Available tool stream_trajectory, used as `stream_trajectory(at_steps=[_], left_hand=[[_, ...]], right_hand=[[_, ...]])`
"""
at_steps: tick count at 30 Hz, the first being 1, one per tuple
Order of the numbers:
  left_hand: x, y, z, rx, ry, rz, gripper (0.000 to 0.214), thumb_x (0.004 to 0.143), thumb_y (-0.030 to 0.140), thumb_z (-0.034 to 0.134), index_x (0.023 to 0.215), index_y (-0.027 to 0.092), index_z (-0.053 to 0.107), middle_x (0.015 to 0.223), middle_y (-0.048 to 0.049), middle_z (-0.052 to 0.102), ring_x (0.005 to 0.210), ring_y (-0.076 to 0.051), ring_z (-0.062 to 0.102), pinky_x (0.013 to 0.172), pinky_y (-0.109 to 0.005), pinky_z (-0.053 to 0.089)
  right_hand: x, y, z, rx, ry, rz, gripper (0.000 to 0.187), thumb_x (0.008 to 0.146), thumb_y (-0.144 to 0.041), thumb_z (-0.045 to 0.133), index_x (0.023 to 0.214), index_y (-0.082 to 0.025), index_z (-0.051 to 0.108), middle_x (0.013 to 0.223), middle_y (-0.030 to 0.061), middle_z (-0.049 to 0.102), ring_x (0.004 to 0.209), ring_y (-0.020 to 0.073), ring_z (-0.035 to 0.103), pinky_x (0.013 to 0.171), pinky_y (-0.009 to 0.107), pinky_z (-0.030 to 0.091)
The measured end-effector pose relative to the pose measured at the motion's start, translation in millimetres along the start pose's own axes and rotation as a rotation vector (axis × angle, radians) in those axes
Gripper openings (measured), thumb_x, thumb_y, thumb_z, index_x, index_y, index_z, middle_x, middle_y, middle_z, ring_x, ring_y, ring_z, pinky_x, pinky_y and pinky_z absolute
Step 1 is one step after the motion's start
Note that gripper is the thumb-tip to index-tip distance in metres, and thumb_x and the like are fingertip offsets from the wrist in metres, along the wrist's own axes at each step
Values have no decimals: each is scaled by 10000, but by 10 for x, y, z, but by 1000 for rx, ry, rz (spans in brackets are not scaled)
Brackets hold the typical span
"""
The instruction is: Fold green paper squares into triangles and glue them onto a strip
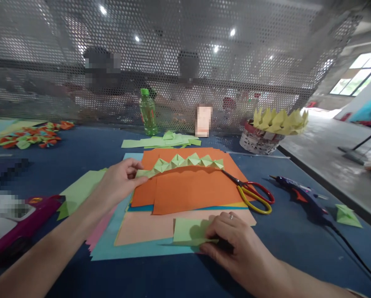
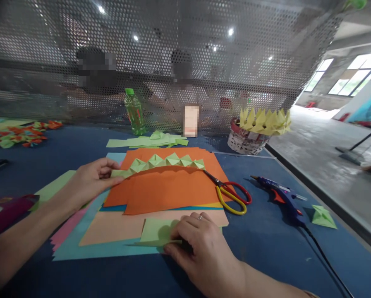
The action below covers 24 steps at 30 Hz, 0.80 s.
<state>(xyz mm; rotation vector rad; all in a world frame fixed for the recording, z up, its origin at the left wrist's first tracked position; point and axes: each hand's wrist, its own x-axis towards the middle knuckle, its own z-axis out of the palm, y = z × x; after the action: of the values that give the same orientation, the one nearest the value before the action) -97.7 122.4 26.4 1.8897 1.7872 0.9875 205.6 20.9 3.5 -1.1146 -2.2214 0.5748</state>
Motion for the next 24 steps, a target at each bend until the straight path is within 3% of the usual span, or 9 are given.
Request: stream_trajectory(at_steps=[4,8,12,16,19,21,22,24], left_hand=[[1,-73,-3,3,-82,-22,268,827,306,624,1066,187,605,575,100,395,563,-125,419,569,-239,321],[11,-128,-10,7,-109,-37,325,833,311,606,1130,180,595,584,88,441,552,-129,443,545,-229,336],[52,-192,-19,31,-113,-40,400,808,336,647,1154,143,599,876,-50,688,683,-164,600,635,-264,487],[64,-171,-38,133,-56,-14,410,818,340,641,1165,123,613,1133,-169,682,885,-267,671,778,-379,534],[-30,-21,-25,226,51,56,422,855,343,612,1211,116,598,1268,-215,599,1143,-374,583,963,-521,452],[-159,136,11,233,77,132,357,902,339,571,1223,184,595,1285,-144,601,1224,-328,546,1027,-474,428],[-241,221,36,206,46,193,289,939,366,552,1189,234,611,1260,-89,626,1182,-275,579,1000,-408,458],[-418,379,92,53,-129,399,200,956,405,589,1052,241,651,1167,-62,666,1099,-234,614,918,-337,489]], right_hand=[[-2,-2,-10,17,-4,-10,143,890,-178,695,796,-204,589,780,-19,657,728,144,578,696,269,406],[-18,19,3,25,-7,-5,129,896,-198,695,809,-207,601,792,-13,663,738,150,585,704,274,420],[-20,28,11,22,19,-8,136,880,-174,705,801,-206,600,783,-18,664,727,146,586,695,270,419],[-6,22,3,23,20,-21,140,883,-178,707,799,-206,598,770,-21,660,724,145,590,695,268,423],[-2,14,-7,24,21,-43,134,896,-165,685,804,-206,596,779,-20,662,736,144,599,702,264,427],[-7,12,-12,4,29,-70,124,907,-157,670,820,-208,598,794,-21,666,740,141,599,705,264,423],[-12,14,-15,-18,35,-84,117,915,-158,663,830,-211,601,802,-21,668,743,142,596,710,268,419],[-27,26,-19,-71,46,-110,107,929,-168,653,845,-215,606,809,-17,669,753,151,592,726,284,409]])
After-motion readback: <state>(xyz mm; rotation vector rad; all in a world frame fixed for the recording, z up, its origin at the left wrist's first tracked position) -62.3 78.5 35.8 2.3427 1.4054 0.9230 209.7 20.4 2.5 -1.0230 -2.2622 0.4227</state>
